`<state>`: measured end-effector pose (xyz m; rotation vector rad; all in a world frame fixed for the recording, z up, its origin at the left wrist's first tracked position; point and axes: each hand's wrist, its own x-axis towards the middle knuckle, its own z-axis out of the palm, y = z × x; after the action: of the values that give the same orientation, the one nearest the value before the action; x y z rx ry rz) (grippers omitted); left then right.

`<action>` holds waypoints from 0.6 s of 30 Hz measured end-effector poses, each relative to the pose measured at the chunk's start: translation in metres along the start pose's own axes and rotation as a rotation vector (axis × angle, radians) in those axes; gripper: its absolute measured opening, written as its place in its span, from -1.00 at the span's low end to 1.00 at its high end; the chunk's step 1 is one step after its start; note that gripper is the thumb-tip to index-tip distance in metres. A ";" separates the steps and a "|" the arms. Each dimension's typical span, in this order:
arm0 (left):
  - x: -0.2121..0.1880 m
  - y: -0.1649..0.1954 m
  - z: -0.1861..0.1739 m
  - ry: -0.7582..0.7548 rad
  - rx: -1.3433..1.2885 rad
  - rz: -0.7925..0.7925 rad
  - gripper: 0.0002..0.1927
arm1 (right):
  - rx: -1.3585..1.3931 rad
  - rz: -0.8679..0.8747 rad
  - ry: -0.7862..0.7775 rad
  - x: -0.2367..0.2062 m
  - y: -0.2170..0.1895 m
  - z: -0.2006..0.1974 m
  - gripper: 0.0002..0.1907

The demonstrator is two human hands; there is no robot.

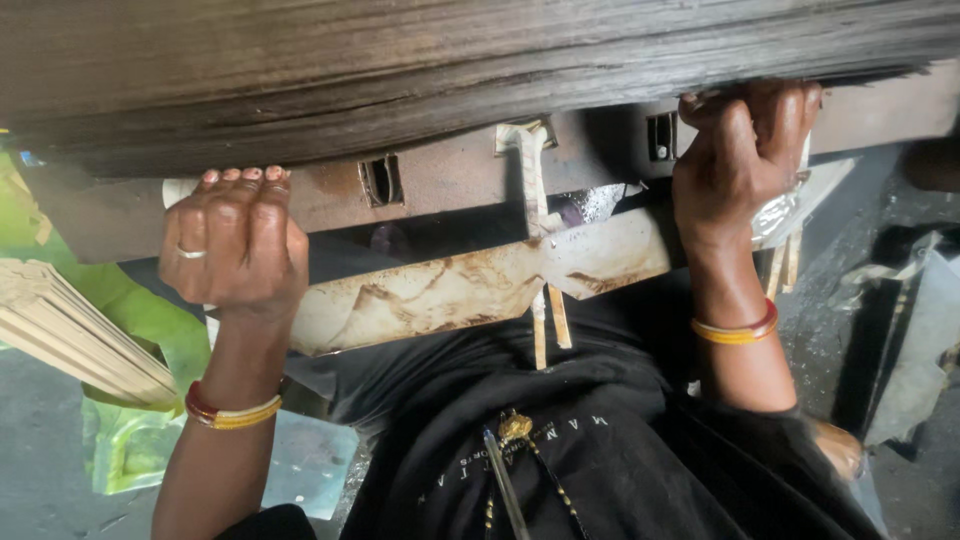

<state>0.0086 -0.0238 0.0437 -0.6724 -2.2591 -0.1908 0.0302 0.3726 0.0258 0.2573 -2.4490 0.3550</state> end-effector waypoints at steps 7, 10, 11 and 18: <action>-0.006 -0.001 0.003 -0.051 0.056 0.029 -0.86 | 0.001 -0.058 0.062 0.010 -0.001 0.003 -0.84; -0.013 -0.004 0.009 -0.065 0.064 -0.019 -0.83 | -0.072 -0.040 -0.026 0.008 0.007 0.001 -0.87; -0.015 -0.004 0.009 -0.093 0.067 -0.050 -0.82 | -0.065 -0.057 -0.064 0.005 0.011 -0.002 -0.88; -0.015 0.043 -0.018 -0.095 0.147 -0.169 -0.87 | -0.271 -0.121 -0.046 -0.008 0.048 -0.037 -0.43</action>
<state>0.0507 0.0012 0.0427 -0.4220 -2.3947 -0.0743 0.0447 0.4300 0.0396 0.2963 -2.4779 -0.0368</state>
